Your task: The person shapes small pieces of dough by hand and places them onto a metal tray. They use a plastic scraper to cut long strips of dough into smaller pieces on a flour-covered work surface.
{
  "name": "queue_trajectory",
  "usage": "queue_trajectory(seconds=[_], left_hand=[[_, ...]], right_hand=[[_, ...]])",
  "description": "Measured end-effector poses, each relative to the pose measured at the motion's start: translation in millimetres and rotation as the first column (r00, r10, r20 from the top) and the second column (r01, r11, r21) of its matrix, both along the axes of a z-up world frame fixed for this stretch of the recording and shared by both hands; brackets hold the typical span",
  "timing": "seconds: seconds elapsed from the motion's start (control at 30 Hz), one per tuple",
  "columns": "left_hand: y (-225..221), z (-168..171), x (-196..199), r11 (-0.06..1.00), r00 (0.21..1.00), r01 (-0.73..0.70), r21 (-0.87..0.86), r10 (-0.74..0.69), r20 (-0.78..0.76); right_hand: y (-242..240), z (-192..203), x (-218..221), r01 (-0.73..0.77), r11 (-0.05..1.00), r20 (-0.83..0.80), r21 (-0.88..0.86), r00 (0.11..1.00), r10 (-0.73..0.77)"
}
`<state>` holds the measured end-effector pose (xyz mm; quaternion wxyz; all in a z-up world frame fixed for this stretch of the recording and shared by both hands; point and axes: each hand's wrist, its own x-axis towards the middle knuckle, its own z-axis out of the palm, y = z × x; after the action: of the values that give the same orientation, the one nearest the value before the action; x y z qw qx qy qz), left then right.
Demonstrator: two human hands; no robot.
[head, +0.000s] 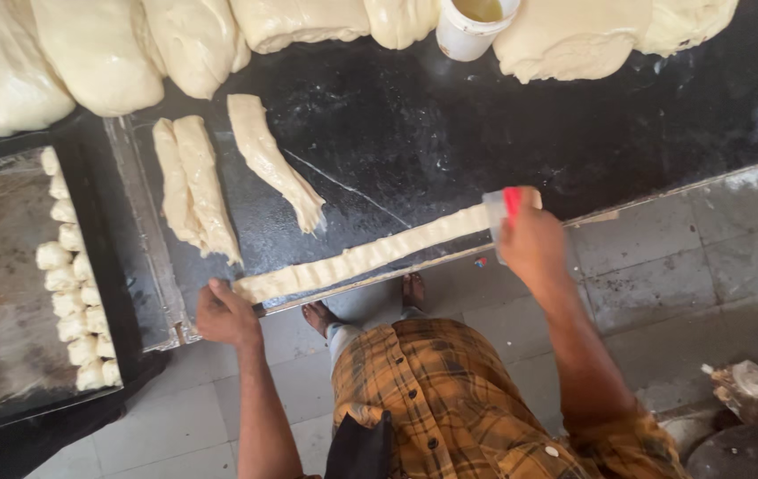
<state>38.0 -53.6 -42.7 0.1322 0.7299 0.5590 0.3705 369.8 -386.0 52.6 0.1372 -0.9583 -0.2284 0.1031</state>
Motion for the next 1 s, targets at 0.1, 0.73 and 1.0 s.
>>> queue_trajectory(seconds=[0.1,0.73,1.0], left_hand=[[-1.4,-0.8,3.2,1.000,1.000,0.013,-0.005,-0.013,0.000],[4.3,4.2,-12.4,0.996,0.998,0.058,-0.068,-0.060,-0.015],[8.0,9.2,-12.8,0.982,0.990,0.135,-0.131,-0.128,0.060]], right_hand=[[35.2,-26.6,16.1,-0.012,0.999,0.024,-0.039,1.000,0.013],[66.0,-32.6,-42.1,-0.081,0.995,0.078,-0.061,0.993,0.086],[51.0,12.8,-93.6,-0.026,0.998,-0.031,-0.059,0.999,0.024]])
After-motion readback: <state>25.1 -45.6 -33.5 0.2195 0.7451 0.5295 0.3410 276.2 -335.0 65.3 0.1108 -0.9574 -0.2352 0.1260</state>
